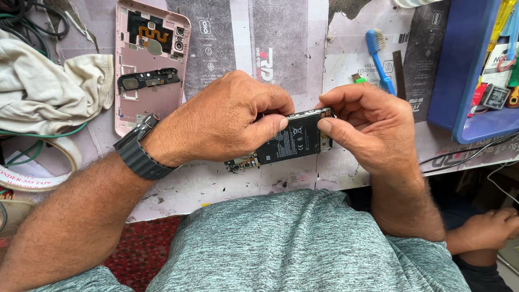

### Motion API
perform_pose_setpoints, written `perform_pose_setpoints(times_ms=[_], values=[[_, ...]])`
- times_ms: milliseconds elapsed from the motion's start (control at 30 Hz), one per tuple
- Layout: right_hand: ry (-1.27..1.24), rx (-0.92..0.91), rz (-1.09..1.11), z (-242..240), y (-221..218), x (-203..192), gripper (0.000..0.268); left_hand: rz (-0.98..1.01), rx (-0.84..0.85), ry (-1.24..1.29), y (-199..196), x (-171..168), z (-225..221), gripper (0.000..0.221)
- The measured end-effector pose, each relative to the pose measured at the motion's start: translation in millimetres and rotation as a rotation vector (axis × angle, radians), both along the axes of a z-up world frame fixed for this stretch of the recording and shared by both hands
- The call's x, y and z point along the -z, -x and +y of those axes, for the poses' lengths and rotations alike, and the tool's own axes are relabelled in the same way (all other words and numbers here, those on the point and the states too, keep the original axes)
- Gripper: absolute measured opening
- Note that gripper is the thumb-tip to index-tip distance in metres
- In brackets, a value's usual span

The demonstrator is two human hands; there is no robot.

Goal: The person uses a green precision screwdriver to remove screws from the bottom of a disassembled smartphone. They then use a utility knife to pry and lift a small internal component near the battery. Finally, they reposition the battery and press it into place within the phone chassis.

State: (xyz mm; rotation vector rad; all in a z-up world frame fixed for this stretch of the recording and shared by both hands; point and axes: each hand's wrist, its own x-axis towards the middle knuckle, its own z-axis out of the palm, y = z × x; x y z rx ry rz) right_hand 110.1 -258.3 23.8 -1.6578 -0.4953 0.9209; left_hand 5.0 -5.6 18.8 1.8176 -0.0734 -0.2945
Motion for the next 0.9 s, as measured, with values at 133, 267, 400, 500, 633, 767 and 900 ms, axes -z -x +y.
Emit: perform_pose_setpoints(times_ms=[133, 267, 400, 500, 633, 767, 900], values=[[0.018, 0.004, -0.008, -2.4, 2.1, 3.4, 0.022, 0.037, 0.011, -0.032, -1.6, -1.0, -1.2, 0.022], [0.003, -0.028, -0.017, -0.2, 3.3, 4.3, 0.019, 0.057, 0.036, -0.054, -1.9, -1.0, -1.1, 0.025], [0.001, -0.031, -0.025, 2.1, 3.3, 3.2, 0.019, -0.054, 0.010, -0.040, -0.4, 1.0, -1.7, 0.024], [-0.013, -0.028, -0.021, 1.9, 2.8, 4.1, 0.019, -0.098, -0.001, -0.030, 0.9, 3.8, -2.8, 0.023], [-0.020, -0.009, -0.004, 0.9, 3.6, 6.1, 0.020, -0.094, -0.010, -0.033, 1.1, 5.7, -4.8, 0.021], [-0.036, -0.021, -0.032, 1.0, 2.9, 7.2, 0.019, -0.063, -0.013, -0.016, 0.0, 4.8, -5.0, 0.020], [-0.056, -0.023, -0.033, 1.1, 2.0, 7.9, 0.018, -0.068, -0.006, -0.038, -0.3, 3.9, -5.1, 0.018]])
